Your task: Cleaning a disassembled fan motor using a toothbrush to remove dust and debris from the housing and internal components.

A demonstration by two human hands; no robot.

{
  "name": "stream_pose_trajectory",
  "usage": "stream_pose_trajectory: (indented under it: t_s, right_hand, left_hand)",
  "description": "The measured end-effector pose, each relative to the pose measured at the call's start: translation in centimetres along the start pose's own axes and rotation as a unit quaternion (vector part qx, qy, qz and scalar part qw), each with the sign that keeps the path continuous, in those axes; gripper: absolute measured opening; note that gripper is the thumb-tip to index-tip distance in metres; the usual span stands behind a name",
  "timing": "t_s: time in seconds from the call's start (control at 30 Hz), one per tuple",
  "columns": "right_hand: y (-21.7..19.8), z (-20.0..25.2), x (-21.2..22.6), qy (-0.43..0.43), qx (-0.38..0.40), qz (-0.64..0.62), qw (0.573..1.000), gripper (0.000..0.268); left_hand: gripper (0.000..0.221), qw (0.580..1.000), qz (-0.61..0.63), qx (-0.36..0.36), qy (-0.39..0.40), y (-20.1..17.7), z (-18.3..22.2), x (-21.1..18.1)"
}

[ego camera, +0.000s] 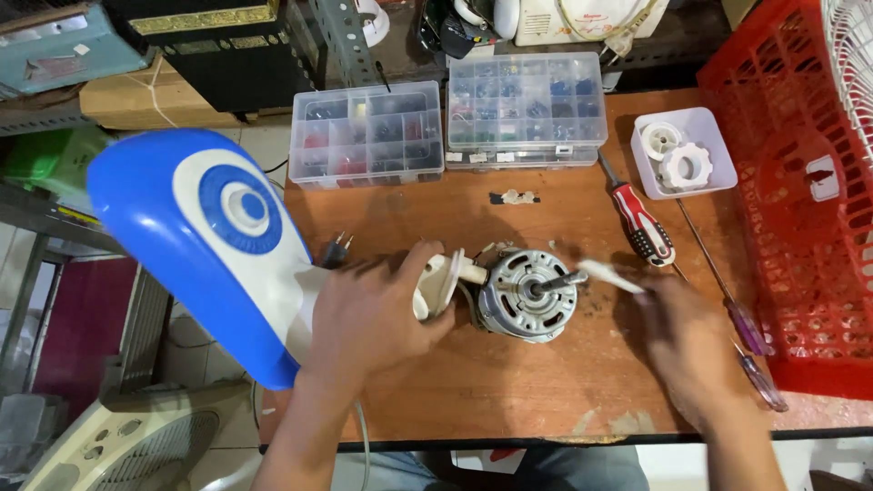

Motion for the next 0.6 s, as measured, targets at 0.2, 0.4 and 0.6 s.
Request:
stream_pose_trajectory:
  t_s: [0.2, 0.4, 0.6]
  right_hand:
    - [-7.5, 0.5, 6.4, -0.194, -0.051, -0.183, 0.962, 0.021]
    - [-5.8, -4.2, 14.0, -0.327, 0.007, -0.133, 0.936, 0.020]
    - [-7.1, -6.2, 9.0, -0.269, 0.002, -0.012, 0.963, 0.015]
  left_hand:
    - [0.066, 0.996, -0.014, 0.081, -0.037, 1.0, -1.0, 1.1]
    - [0.088, 0.997, -0.016, 0.078, -0.008, 0.8, -0.9, 1.0]
    - [0.090, 0.999, -0.026, 0.043, -0.006, 1.2, -0.9, 1.2]
Point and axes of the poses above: each hand's wrist, its own z-axis away from the middle knuckle, its own y-axis out of the palm, x = y × z, the point moved 7 cm from there along -z, towards the middle knuckle, and after that the axes turned 10 degrees about -x, right-handed, at the moved point
